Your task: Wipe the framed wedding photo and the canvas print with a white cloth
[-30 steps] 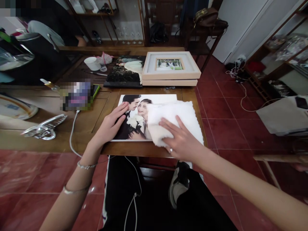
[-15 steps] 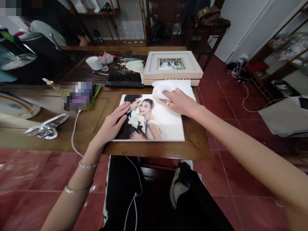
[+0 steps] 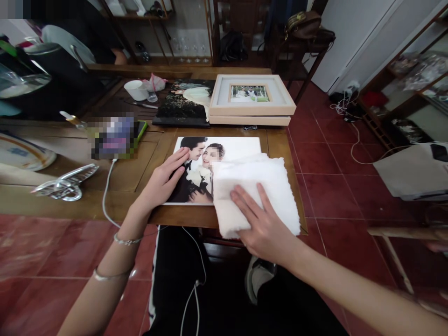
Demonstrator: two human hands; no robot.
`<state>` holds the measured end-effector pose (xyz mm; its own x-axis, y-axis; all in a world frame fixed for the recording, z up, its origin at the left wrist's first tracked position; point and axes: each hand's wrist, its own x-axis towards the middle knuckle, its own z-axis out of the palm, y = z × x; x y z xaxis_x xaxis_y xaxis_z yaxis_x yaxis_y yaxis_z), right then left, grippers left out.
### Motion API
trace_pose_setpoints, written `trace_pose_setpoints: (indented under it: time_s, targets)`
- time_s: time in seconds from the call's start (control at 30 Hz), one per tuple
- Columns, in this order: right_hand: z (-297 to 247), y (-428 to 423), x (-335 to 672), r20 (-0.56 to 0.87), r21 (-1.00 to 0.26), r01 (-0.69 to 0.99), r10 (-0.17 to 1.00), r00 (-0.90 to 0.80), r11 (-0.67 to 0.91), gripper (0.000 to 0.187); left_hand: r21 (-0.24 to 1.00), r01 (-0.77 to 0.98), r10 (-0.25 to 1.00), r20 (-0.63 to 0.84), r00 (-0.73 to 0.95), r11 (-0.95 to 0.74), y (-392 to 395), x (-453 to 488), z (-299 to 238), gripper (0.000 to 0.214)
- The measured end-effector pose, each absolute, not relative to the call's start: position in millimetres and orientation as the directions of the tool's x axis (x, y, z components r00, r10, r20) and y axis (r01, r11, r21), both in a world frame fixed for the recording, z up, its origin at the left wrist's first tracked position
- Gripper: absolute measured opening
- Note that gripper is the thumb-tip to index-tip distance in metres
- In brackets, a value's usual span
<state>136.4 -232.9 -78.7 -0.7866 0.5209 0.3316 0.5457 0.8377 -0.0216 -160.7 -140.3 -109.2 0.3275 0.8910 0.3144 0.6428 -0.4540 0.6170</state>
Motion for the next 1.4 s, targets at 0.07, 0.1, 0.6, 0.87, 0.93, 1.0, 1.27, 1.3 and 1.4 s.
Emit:
trace_pose_setpoints:
  time_s: [0.07, 0.1, 0.6, 0.87, 0.93, 1.0, 1.27, 1.3, 1.4]
  targets:
    - [-77.3, -237.8, 133.2, 0.292, 0.012, 0.538, 0.512, -0.808, 0.843, 0.026, 0.618, 0.643, 0.891, 0.313, 0.328, -0.453, -140.5, -160.6, -108.9, 0.046]
    - [-76.7, -237.7, 131.8, 0.284, 0.024, 0.532, 0.504, -0.816, 0.847, 0.026, 0.617, 0.643, 0.891, 0.313, 0.328, -0.454, -140.6, -160.6, -108.7, 0.047]
    - [-69.9, -92.0, 133.2, 0.228, -0.08, 0.635, 0.634, -0.739, 0.769, 0.022, 0.62, 0.641, 0.892, 0.307, 0.332, -0.452, -139.8, -160.6, -108.2, 0.047]
    - [-67.0, -66.4, 137.9, 0.229, -0.123, 0.67, 0.678, -0.698, 0.732, 0.023, 0.62, 0.641, 0.892, 0.307, 0.333, -0.452, -140.9, -160.1, -107.7, 0.046]
    - [-70.6, -86.7, 136.9, 0.251, -0.109, 0.642, 0.646, -0.721, 0.759, 0.022, 0.62, 0.64, 0.891, 0.308, 0.335, -0.454, -140.9, -159.9, -107.6, 0.046]
    - [-72.7, -114.8, 135.3, 0.26, -0.105, 0.625, 0.628, -0.734, 0.774, 0.021, 0.618, 0.639, 0.889, 0.31, 0.336, -0.457, -140.8, -159.9, -107.7, 0.046]
    - [-69.1, -218.5, 125.4, 0.3, -0.112, 0.51, 0.518, -0.801, 0.853, 0.012, 0.616, 0.642, 0.89, 0.309, 0.336, -0.457, -140.6, -160.5, -108.5, 0.047]
    - [-69.3, -224.2, 123.9, 0.299, -0.104, 0.492, 0.499, -0.813, 0.864, 0.012, 0.615, 0.643, 0.89, 0.309, 0.337, -0.457, -140.7, -160.6, -108.4, 0.047]
    - [-70.9, -231.5, 119.7, 0.307, -0.067, 0.444, 0.442, -0.843, 0.894, 0.012, 0.61, 0.649, 0.891, 0.309, 0.334, -0.455, -140.7, -160.9, -108.5, 0.047]
